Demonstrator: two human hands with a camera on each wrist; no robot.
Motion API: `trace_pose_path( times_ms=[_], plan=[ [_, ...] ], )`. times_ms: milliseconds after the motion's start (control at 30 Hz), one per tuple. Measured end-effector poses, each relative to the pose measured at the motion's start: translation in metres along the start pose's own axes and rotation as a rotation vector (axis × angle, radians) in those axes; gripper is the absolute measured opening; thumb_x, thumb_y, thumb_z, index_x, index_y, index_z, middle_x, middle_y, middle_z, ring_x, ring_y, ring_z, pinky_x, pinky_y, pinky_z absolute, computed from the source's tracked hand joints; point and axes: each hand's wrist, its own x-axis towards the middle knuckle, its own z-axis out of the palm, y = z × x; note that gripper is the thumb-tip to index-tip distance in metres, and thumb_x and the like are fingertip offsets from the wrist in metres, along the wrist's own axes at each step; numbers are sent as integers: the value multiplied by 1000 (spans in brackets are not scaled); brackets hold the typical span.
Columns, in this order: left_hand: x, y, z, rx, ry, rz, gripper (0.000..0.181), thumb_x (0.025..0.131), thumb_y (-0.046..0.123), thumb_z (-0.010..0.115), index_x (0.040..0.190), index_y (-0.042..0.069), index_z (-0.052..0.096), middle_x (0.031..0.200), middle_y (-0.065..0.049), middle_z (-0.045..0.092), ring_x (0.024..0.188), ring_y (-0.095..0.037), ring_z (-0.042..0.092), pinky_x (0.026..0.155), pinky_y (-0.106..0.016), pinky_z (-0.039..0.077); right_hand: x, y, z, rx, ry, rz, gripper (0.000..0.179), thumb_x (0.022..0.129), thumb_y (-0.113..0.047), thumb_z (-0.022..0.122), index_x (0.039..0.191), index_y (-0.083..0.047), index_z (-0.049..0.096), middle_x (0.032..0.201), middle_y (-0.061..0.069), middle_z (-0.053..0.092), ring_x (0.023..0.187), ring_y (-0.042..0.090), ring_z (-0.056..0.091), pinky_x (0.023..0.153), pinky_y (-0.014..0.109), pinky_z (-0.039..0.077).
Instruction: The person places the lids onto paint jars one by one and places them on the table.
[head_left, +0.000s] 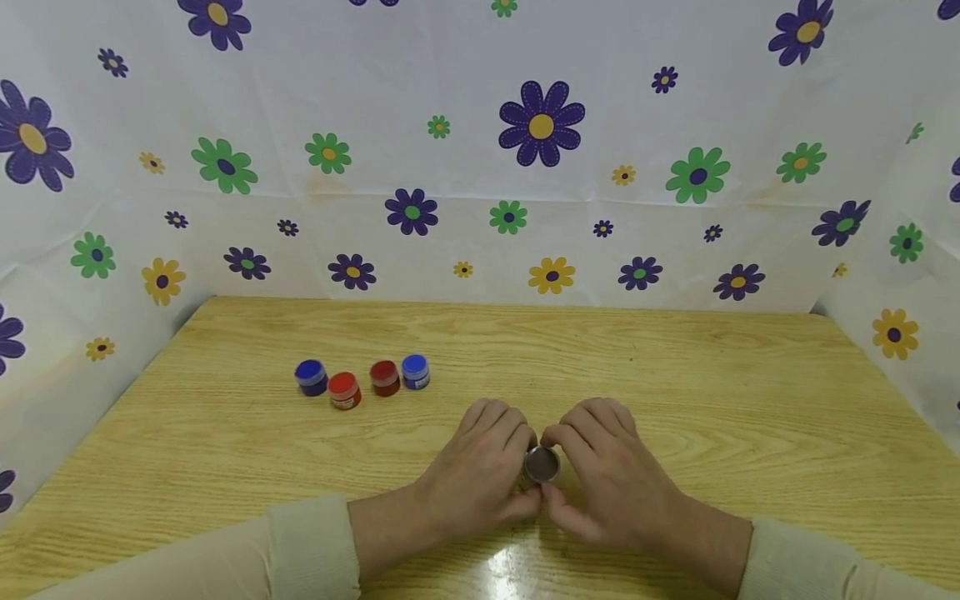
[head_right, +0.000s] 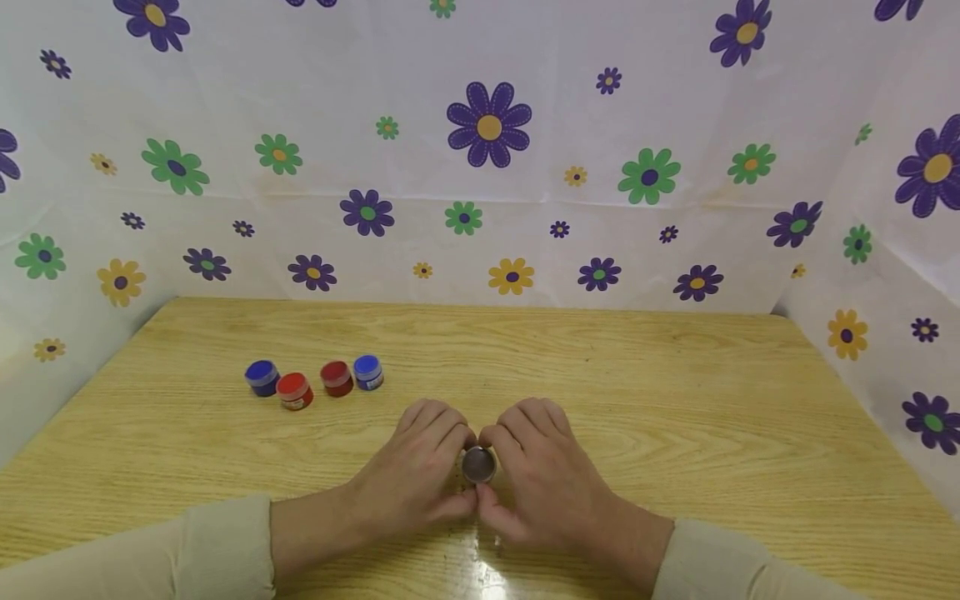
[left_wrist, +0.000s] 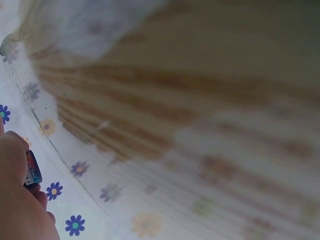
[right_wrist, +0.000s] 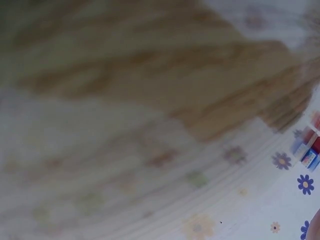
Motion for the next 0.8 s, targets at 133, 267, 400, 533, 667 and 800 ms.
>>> trace_pose_path(
  times_ms=[133, 267, 400, 533, 667, 800],
  plan=[
    [0, 0, 0, 3, -2, 1, 34, 74, 40, 73, 89, 13, 58, 86, 4, 53, 88, -15, 46, 88, -31, 38, 0, 0, 0, -6, 1, 5, 31, 77, -36, 60, 95, -11, 63, 91, -1, 56, 90, 21, 48, 81, 38, 33],
    [0, 1, -2, 2, -22, -4, 35, 74, 41, 73, 91, 14, 60, 88, 5, 54, 89, -15, 46, 89, -31, 38, 0, 0, 0, -11, 9, 10, 31, 81, -39, 58, 93, -11, 62, 89, -1, 55, 89, 21, 48, 81, 38, 33],
    [0, 1, -4, -2, -61, -14, 39, 76, 46, 74, 94, 14, 61, 91, 5, 55, 92, -15, 47, 91, -31, 38, 0, 0, 0, -20, 2, 22, 34, 89, -46, 52, 90, -12, 60, 88, -1, 53, 89, 21, 48, 82, 38, 34],
    [0, 2, -5, 0, -83, -15, 42, 76, 48, 75, 95, 14, 61, 92, 5, 55, 93, -15, 47, 91, -31, 38, 0, -1, -1, -24, -24, 45, 43, 95, -55, 46, 86, -14, 57, 88, -2, 52, 89, 19, 47, 85, 38, 34],
    [0, 2, -5, 5, -77, -2, 42, 75, 49, 76, 94, 14, 60, 92, 5, 55, 93, -15, 47, 92, -31, 38, -1, 0, -1, -19, -32, 54, 46, 95, -59, 48, 82, -16, 54, 85, -4, 51, 88, 18, 47, 85, 37, 34],
    [0, 2, -5, 10, -73, 7, 44, 75, 50, 76, 93, 13, 60, 92, 4, 55, 92, -15, 47, 93, -32, 38, -2, 1, -1, -19, -26, 42, 48, 95, -61, 49, 77, -16, 52, 80, -5, 49, 84, 17, 46, 84, 35, 35]
  ],
)
